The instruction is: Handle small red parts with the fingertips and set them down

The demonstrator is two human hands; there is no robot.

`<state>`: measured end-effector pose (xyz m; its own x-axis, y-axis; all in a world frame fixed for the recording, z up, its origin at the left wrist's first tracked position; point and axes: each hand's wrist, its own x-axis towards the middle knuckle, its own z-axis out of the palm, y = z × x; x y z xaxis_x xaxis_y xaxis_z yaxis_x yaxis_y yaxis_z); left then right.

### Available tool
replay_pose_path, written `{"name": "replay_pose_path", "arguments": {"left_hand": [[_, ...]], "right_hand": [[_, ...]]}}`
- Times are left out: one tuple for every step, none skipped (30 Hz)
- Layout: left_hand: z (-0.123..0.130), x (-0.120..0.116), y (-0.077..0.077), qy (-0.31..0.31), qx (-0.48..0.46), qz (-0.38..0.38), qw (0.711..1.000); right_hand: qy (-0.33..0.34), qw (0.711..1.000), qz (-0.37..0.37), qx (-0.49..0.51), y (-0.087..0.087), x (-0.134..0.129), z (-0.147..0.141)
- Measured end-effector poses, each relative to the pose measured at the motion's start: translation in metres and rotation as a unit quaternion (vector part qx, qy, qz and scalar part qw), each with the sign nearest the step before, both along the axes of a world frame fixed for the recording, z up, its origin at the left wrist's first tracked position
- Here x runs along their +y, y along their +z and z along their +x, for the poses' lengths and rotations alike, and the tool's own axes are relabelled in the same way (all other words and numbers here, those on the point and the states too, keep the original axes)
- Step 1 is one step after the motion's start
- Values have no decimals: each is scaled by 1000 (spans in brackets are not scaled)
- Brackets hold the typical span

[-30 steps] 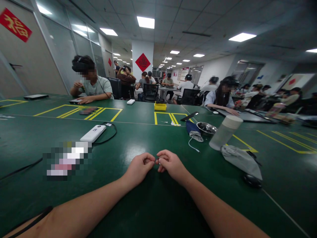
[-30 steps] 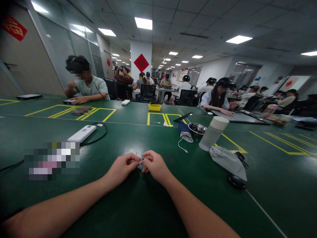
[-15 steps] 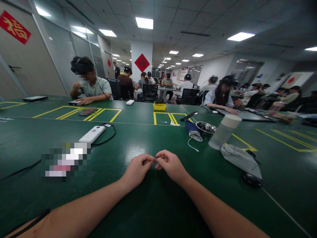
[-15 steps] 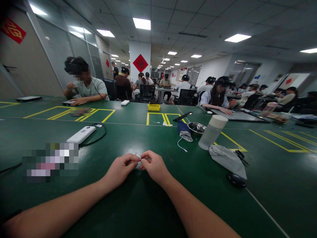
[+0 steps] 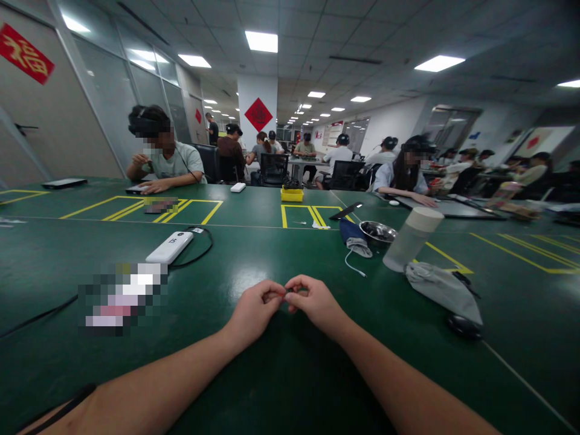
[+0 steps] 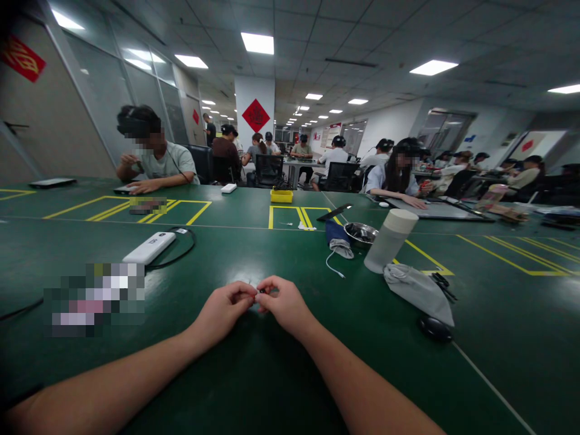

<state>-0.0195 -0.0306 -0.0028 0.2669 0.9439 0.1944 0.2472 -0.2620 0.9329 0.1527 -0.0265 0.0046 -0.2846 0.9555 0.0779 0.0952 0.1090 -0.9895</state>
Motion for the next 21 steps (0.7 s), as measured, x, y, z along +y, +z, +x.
{"name": "replay_pose_path", "arguments": {"left_hand": [[0,0,0,-1,-5,-3,1000],[0,0,1,-3,-12,-5,1000],[1,0,1,-6,-19,-6,1000],[1,0,1,-9,-25,-8,1000],[1,0,2,-11,-27,-11,1000],[2,0,2,-12,-27,-12,999],[2,-1,2,-11,-23,-11,1000],[2,-1,2,-7,-16,-7,1000],[2,-1,2,-2,-8,0,1000],[1,-1,1,3,-1,8,1000],[1,0,1,5,6,16,1000],[1,0,0,5,10,20,1000],[1,0,-1,2,12,19,1000],[1,1,-1,-2,14,16,1000],[1,1,-1,-4,16,14,1000],[1,1,-1,-4,19,15,1000],[1,1,-1,-1,21,18,1000],[1,0,0,1,23,22,999],[1,0,1,4,26,24,999],[1,0,2,5,28,25,999],[1,0,4,6,29,23,999]], "right_hand": [[-1,1000,-17,16,-2,1,0],[-3,999,-34,32,-3,1,0],[-4,998,-51,45,-5,1,0],[-1,997,-65,52,-5,1,-1],[3,996,-73,53,-6,1,-1],[8,996,-77,49,-5,1,-1],[13,996,-78,42,-5,0,-1],[18,996,-75,34,-4,-1,-1],[20,997,-71,27,-3,-1,-1],[21,997,-67,21,-3,-1,-1],[20,998,-63,17,-2,-1,0],[18,998,-61,13,-3,-1,0],[17,998,-60,10,-3,0,0],[17,998,-59,8,-3,0,1],[18,998,-58,7,-3,1,1],[19,998,-56,4,-3,1,1],[21,998,-54,3,-3,1,1],[22,998,-53,1,-3,1,1],[23,998,-51,2,-2,0,0],[23,998,-51,4,-1,0,0],[22,998,-52,7,0,-1,0]]}}
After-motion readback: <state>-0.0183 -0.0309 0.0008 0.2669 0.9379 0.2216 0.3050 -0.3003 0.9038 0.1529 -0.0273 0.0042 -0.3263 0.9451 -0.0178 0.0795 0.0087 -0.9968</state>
